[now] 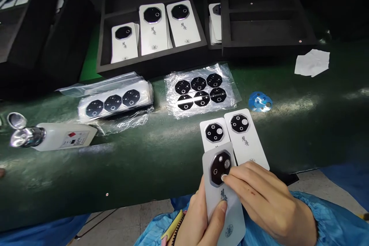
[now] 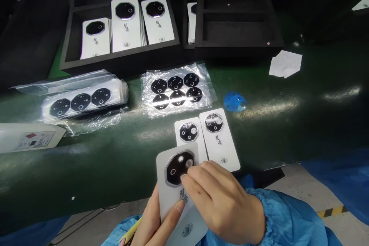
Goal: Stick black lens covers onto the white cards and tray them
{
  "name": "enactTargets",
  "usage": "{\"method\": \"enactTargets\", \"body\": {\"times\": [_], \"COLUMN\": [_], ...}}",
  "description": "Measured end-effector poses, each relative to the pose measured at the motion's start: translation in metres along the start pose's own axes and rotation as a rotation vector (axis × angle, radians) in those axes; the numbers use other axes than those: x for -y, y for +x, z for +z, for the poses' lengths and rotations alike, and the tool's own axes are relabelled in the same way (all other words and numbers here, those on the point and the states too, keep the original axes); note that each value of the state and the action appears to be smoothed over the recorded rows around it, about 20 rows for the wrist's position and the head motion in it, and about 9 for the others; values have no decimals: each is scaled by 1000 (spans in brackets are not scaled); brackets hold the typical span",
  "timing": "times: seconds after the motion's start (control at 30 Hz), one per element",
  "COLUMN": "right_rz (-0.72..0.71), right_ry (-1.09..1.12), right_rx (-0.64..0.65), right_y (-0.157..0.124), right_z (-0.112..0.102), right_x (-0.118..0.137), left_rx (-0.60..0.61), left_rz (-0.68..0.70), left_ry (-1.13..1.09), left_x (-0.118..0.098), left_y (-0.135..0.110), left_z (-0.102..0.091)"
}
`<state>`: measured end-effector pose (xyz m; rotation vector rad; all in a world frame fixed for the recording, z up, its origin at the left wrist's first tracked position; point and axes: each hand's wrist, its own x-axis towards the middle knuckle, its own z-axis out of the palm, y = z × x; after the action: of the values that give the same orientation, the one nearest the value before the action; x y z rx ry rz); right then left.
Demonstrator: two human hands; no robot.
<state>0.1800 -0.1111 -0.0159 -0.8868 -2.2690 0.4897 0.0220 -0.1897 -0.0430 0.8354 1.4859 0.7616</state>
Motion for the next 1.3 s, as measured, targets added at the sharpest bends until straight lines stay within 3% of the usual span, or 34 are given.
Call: {"method": "enactTargets", "body": {"times": [0.13, 0.27, 0.43, 0.6, 1.03, 1.3], "right_rz": [127, 304, 487, 603, 617, 429], "right_ry": [139, 436, 749, 845, 772, 524], "right_rx": [75, 85, -42, -91, -69, -102], "right_y": [3, 6, 1, -11, -7, -3], "right_z": [0, -18, -43, -46, -47, -35], "right_x": [-5, -15, -29, -34, -31, -14], "left_rx": [86, 162, 468, 662, 748, 669], "left_rz": [26, -19, -185, -42, 70, 77], "left_ry": [-37, -194, -653, -912, -907, -721], "left_x": [-9, -19, -24, -18, -14, -15], "left_y": [8, 17, 24, 29, 27, 25], "left_z": [2, 4, 4, 6, 5, 6]}}
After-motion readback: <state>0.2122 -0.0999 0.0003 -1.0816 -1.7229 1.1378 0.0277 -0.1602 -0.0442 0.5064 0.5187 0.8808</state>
